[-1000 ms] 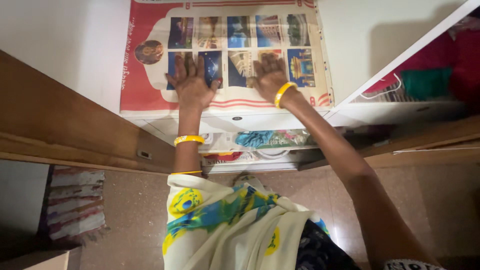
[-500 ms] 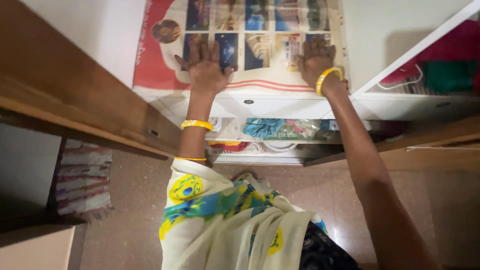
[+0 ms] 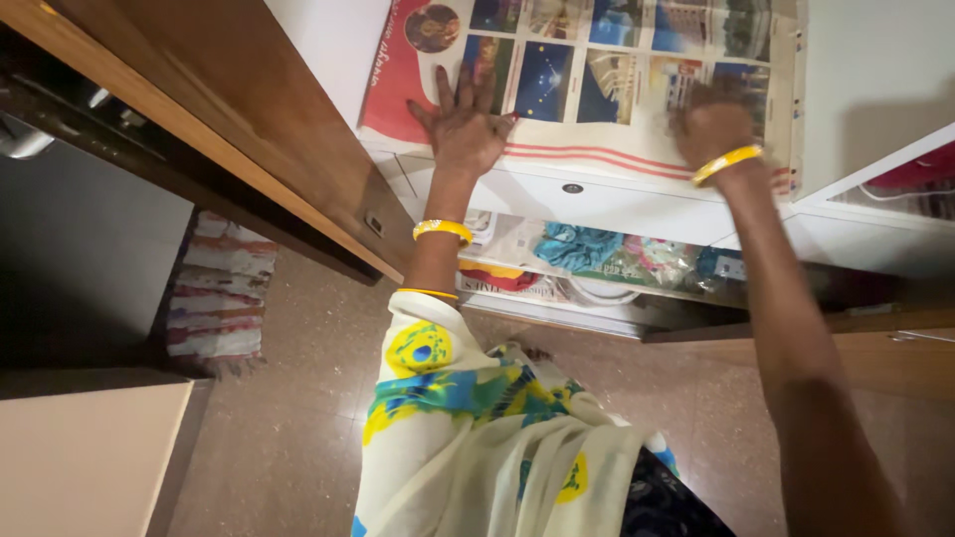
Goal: The person wipes the inside of a white cabinet with a blue cloth, then places a newspaper on the bottom shelf. The person uses a cloth to wipe the cabinet surfaces and handles a newspaper to line the shelf.
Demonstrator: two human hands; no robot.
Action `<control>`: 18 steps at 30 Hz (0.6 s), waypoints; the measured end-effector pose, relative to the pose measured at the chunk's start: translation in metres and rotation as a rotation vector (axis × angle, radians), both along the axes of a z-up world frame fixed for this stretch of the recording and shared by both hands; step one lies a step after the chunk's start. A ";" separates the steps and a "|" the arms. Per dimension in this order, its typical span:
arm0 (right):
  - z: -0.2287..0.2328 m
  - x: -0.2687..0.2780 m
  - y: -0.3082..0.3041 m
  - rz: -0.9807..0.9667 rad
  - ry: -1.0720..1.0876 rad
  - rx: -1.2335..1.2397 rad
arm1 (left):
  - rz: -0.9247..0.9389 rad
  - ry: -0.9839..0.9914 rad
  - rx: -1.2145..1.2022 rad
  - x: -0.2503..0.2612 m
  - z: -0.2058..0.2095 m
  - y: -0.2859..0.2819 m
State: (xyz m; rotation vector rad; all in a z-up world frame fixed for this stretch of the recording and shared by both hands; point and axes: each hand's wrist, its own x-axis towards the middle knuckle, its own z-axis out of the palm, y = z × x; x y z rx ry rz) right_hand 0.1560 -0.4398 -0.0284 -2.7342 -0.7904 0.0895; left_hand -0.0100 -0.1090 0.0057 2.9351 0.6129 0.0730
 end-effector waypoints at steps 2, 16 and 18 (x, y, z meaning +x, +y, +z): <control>-0.002 -0.026 0.035 0.137 -0.118 -0.203 | -0.001 -0.013 0.004 0.000 0.000 -0.001; -0.020 -0.079 0.060 0.378 -0.469 0.068 | -0.022 -0.089 0.017 0.003 -0.009 0.005; -0.005 -0.077 0.063 0.398 -0.529 0.006 | -0.040 -0.063 -0.023 0.003 -0.003 0.006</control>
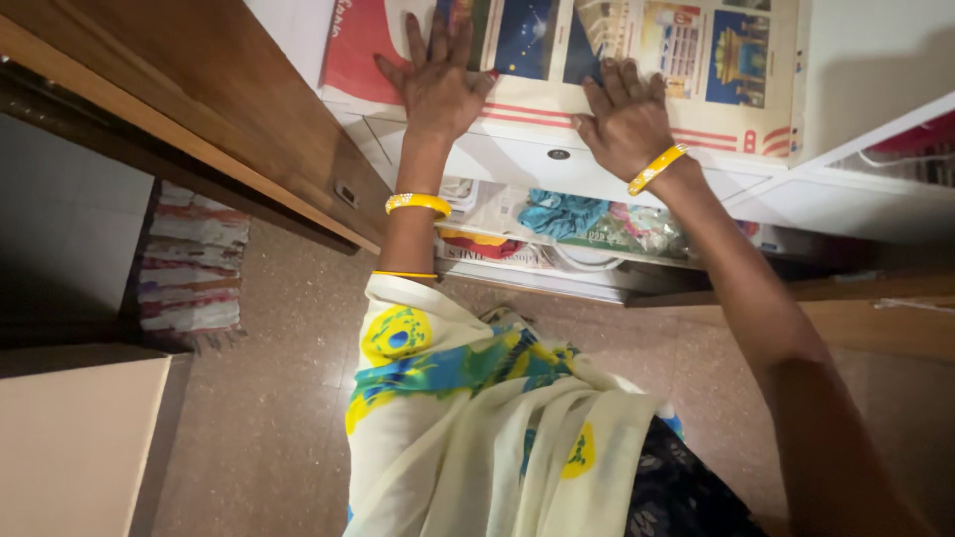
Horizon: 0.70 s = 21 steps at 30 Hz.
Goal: The person wipes the inside of a white cabinet with a blue cloth, then places a newspaper on the bottom shelf. The person uses a cloth to wipe the cabinet surfaces and handles a newspaper to line the shelf.
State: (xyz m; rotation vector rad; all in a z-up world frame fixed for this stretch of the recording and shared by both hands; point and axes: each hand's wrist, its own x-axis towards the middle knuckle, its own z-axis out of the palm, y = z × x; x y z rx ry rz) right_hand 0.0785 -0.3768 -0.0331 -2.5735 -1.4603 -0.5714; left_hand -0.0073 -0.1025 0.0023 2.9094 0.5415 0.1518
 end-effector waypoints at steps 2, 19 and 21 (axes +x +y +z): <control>0.023 0.013 0.002 -0.068 0.263 -0.127 | -0.007 0.015 -0.085 0.002 0.011 0.002; -0.011 0.111 0.063 0.112 0.036 -0.016 | 0.100 -0.158 0.039 0.006 -0.034 0.075; -0.005 0.108 0.064 0.061 0.121 -0.045 | 0.098 -0.132 0.039 0.007 -0.032 0.077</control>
